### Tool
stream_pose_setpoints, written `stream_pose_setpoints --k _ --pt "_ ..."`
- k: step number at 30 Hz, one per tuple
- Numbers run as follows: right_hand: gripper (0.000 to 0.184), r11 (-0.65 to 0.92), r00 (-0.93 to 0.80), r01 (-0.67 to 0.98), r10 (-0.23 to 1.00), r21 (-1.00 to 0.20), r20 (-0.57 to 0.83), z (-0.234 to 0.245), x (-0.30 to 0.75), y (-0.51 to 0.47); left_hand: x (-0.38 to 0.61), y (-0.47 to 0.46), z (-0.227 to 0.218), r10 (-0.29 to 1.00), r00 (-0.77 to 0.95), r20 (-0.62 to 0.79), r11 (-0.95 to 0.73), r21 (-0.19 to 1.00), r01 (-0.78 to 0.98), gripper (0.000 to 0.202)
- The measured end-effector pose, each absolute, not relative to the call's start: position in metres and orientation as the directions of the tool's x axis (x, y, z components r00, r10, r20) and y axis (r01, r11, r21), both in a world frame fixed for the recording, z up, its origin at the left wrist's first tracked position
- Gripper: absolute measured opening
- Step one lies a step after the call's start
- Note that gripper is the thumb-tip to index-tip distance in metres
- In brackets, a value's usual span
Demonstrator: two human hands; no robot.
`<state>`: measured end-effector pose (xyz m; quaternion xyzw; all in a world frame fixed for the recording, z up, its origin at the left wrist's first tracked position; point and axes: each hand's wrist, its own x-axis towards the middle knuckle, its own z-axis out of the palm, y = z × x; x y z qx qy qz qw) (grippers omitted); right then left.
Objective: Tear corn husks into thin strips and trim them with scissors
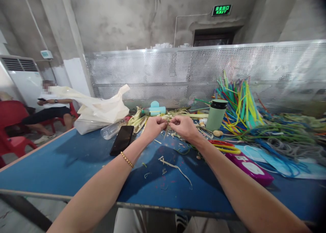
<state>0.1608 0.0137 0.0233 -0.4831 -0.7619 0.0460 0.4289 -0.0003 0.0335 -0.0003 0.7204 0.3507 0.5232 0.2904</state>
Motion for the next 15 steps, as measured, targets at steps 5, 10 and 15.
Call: stream_pose_setpoints --k 5,10,15 --pt "0.012 0.529 -0.206 0.759 0.748 -0.38 0.631 0.024 0.158 0.008 0.0 0.029 0.003 0.802 0.244 0.545 -0.596 0.751 0.283 0.015" --pt "0.01 0.543 -0.277 0.799 0.712 -0.257 0.645 0.026 0.157 0.004 -0.001 0.02 0.012 0.805 0.267 0.529 -0.591 0.682 0.431 0.012" --pt "0.008 0.55 -0.263 0.776 0.726 -0.307 0.635 0.026 0.159 0.008 -0.002 0.017 0.018 0.763 0.247 0.597 -0.613 0.548 0.57 0.009"
